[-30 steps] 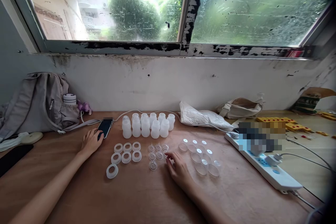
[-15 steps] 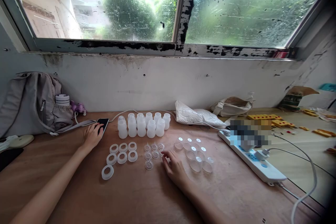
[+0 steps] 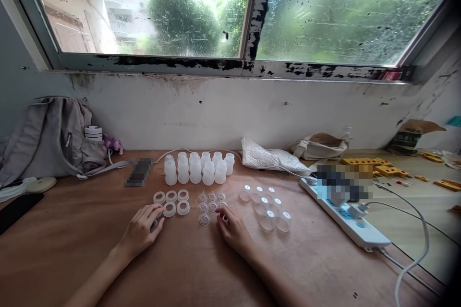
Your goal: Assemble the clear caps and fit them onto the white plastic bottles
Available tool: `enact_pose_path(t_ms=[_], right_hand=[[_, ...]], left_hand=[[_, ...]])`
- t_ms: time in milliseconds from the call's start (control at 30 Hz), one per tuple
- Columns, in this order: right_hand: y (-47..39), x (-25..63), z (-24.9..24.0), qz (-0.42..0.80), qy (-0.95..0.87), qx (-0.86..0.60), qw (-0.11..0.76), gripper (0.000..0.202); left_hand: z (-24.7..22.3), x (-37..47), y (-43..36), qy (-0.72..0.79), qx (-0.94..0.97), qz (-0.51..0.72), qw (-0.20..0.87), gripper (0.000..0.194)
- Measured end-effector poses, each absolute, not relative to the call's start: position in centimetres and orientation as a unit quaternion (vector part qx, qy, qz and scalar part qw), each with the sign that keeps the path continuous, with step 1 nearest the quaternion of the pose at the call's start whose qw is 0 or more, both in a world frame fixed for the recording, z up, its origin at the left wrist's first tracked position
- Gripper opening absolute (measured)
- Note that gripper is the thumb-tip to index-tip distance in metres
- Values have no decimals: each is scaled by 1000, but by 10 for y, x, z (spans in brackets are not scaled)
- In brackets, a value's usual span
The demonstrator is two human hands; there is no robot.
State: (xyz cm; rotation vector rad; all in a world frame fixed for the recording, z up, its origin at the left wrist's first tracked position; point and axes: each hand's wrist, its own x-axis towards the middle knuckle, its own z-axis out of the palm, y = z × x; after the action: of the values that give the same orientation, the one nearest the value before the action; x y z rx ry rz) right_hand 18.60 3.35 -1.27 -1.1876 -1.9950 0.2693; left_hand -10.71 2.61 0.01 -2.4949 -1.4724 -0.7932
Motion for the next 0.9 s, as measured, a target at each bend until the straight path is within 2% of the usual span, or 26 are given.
enact_pose_path(t_ms=[300,600,900], right_hand=[[31,183,-11,107,-819,-456,331,23],[36,171,-16,51,-837,-440,321,25],[35,164,-9,45,-857,-437,270,17]], left_hand=[[-3,-111,29,-486,-828,-280,12,26],[8,-114,21,-489,-832,-257,59,31],[15,-115,18,-488,-846,-216,4,27]])
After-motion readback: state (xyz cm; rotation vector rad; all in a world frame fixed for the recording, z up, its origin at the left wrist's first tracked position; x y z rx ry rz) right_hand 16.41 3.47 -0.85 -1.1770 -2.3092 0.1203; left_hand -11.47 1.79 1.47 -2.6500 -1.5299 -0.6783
